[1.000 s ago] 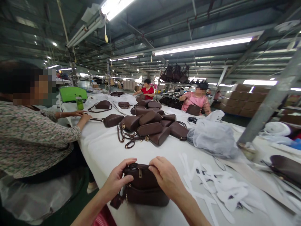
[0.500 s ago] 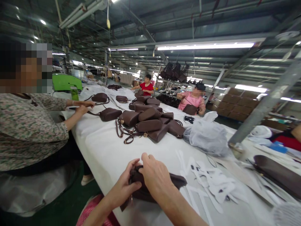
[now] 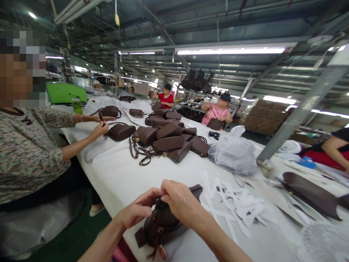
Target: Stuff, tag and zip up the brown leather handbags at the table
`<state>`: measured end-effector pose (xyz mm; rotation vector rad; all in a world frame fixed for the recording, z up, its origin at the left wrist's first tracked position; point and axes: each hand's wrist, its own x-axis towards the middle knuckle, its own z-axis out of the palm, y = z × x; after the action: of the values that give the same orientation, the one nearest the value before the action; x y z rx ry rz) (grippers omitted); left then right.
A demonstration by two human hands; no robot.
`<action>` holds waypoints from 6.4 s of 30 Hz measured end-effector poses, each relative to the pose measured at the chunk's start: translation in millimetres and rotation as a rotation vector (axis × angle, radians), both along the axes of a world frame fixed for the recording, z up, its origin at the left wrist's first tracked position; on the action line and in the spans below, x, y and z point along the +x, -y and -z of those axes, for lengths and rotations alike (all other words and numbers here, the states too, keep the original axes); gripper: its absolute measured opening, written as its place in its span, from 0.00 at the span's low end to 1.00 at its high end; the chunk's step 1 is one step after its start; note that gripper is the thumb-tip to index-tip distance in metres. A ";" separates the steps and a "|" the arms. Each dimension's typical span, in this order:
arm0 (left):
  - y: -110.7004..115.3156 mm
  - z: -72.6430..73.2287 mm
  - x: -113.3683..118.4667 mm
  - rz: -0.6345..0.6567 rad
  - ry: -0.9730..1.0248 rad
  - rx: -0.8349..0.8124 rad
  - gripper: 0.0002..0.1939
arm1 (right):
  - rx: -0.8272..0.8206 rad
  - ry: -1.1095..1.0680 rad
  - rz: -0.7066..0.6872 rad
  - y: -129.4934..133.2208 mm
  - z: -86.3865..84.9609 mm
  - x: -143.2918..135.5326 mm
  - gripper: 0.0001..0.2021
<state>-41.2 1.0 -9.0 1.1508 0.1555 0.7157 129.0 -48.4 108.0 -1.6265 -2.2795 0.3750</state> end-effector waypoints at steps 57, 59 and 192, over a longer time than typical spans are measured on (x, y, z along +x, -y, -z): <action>65.7 16.2 58.4 -0.666 -0.443 0.889 0.30 | -0.350 -0.423 -0.128 24.6 -16.2 38.4 0.06; 66.8 14.8 58.7 -0.650 -0.420 0.865 0.30 | -0.354 -0.522 -0.085 21.4 -12.5 41.6 0.05; 38.0 -66.5 75.9 -0.753 -1.144 1.446 0.09 | 0.675 0.167 0.327 80.7 85.8 89.4 0.22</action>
<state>34.7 -37.0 57.5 2.9007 1.2273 0.6894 218.4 -129.1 22.3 -1.6355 -1.8793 -0.5670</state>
